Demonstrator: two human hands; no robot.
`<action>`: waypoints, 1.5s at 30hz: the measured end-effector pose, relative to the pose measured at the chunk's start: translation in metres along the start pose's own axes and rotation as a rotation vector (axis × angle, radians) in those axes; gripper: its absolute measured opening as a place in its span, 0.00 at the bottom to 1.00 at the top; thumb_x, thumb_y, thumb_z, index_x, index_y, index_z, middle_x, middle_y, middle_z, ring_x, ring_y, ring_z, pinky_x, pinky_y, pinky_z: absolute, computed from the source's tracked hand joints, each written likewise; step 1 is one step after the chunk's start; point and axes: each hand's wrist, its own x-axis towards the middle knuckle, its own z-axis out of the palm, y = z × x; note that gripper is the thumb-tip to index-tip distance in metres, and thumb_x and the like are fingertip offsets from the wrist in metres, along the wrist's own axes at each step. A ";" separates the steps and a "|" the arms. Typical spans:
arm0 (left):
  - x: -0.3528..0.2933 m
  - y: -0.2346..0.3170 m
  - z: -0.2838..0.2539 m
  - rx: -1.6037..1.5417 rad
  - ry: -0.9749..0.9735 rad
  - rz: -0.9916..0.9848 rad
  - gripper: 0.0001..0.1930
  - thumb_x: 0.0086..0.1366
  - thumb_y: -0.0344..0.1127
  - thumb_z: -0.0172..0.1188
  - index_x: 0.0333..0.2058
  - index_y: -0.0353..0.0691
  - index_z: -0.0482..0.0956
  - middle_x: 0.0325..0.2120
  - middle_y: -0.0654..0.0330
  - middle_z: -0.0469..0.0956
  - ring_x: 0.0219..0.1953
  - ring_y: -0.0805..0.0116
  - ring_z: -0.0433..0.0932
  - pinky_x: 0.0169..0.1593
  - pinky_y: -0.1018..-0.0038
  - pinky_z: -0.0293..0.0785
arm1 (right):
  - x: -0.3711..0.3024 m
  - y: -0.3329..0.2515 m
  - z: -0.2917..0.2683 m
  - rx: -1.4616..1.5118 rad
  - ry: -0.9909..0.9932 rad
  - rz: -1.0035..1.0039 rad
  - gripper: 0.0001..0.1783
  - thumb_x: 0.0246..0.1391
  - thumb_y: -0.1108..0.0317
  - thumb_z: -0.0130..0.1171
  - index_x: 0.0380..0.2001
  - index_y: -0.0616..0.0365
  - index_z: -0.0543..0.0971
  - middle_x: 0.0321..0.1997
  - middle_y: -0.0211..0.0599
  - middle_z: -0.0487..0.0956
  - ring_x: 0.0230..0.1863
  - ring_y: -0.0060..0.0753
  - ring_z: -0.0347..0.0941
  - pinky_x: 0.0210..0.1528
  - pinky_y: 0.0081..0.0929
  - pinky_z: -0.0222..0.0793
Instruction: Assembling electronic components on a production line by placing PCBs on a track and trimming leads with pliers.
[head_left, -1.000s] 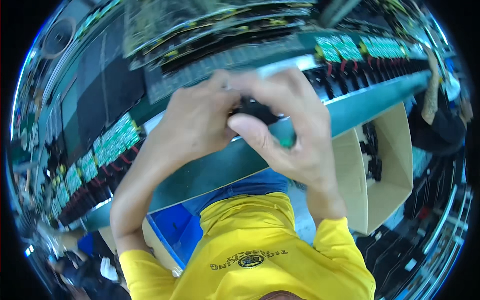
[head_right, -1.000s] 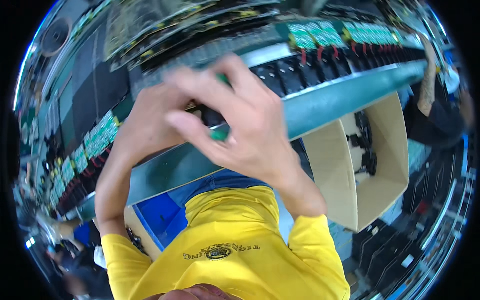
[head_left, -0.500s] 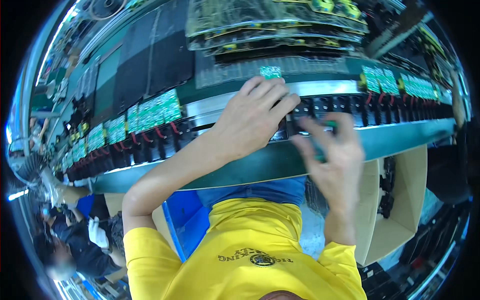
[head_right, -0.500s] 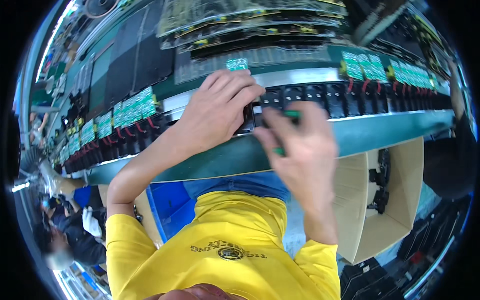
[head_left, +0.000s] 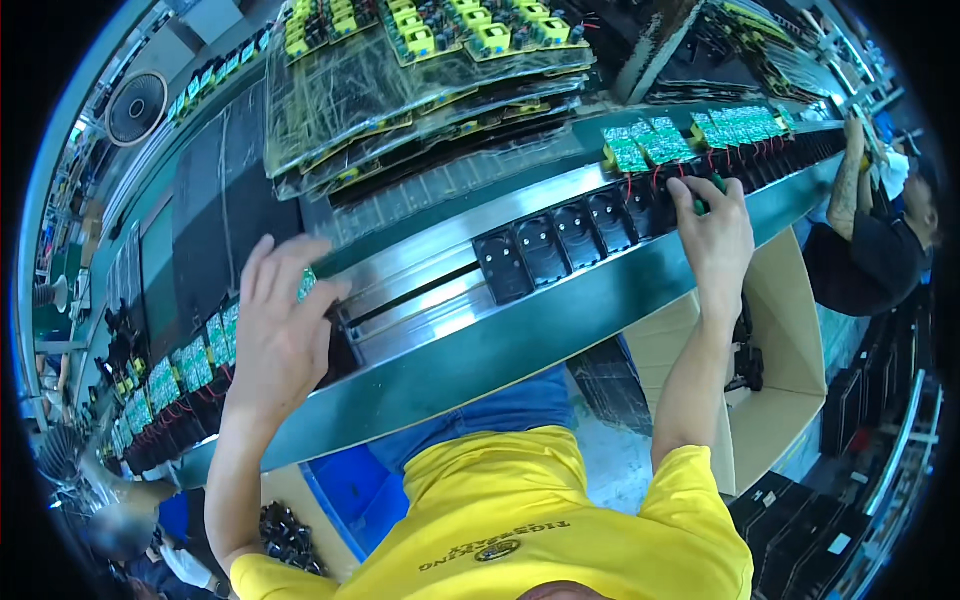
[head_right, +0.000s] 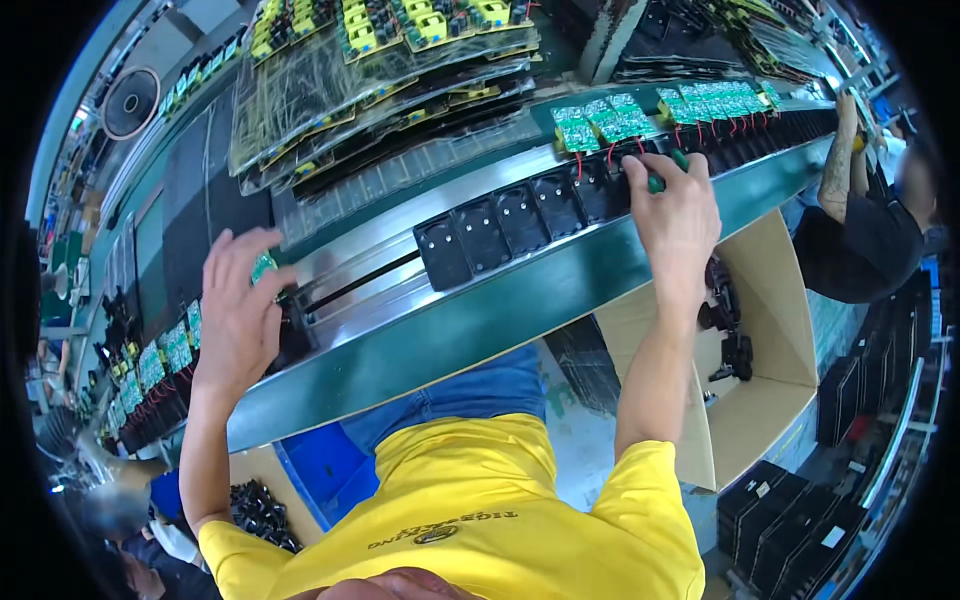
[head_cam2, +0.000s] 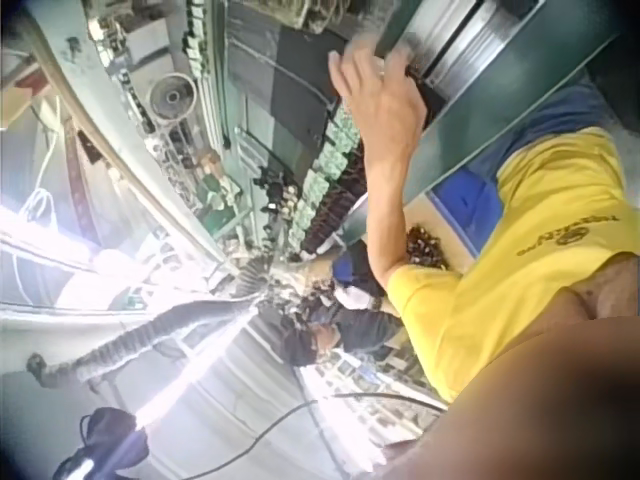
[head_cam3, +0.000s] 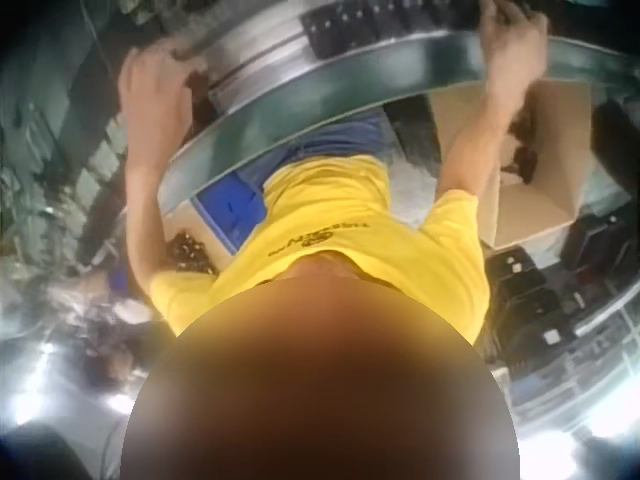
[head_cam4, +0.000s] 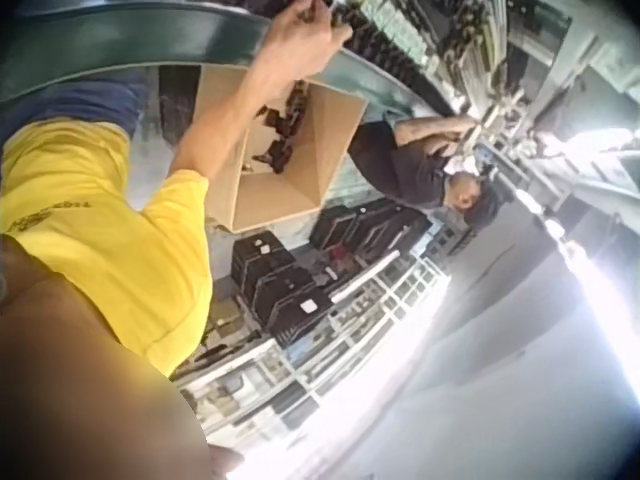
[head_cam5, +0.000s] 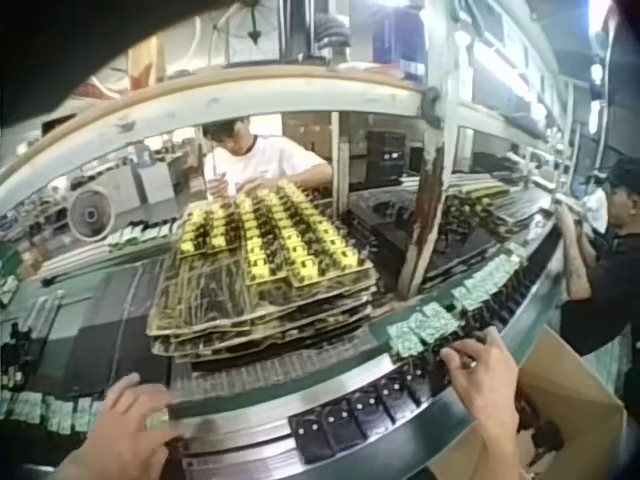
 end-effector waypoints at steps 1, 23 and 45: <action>0.008 0.002 -0.003 0.028 0.037 0.001 0.16 0.62 0.23 0.66 0.49 0.41 0.85 0.62 0.55 0.80 0.69 0.47 0.77 0.80 0.47 0.68 | 0.001 0.001 0.002 -0.005 -0.024 0.022 0.18 0.73 0.48 0.73 0.49 0.50 0.96 0.60 0.45 0.84 0.41 0.53 0.86 0.46 0.47 0.83; 0.225 -0.035 0.033 -0.138 0.045 -0.211 0.16 0.71 0.41 0.77 0.47 0.40 0.81 0.44 0.56 0.82 0.45 0.56 0.83 0.52 0.59 0.81 | -0.028 -0.026 0.003 0.051 0.081 -0.323 0.13 0.66 0.55 0.79 0.44 0.50 0.96 0.47 0.39 0.80 0.42 0.47 0.82 0.45 0.42 0.80; 0.051 0.043 -0.039 -1.272 -0.185 0.034 0.22 0.73 0.27 0.68 0.63 0.31 0.75 0.51 0.51 0.83 0.47 0.60 0.84 0.55 0.67 0.81 | -0.078 -0.134 -0.035 1.366 -0.134 -0.624 0.14 0.54 0.73 0.85 0.45 0.50 0.97 0.46 0.33 0.78 0.38 0.27 0.70 0.40 0.24 0.69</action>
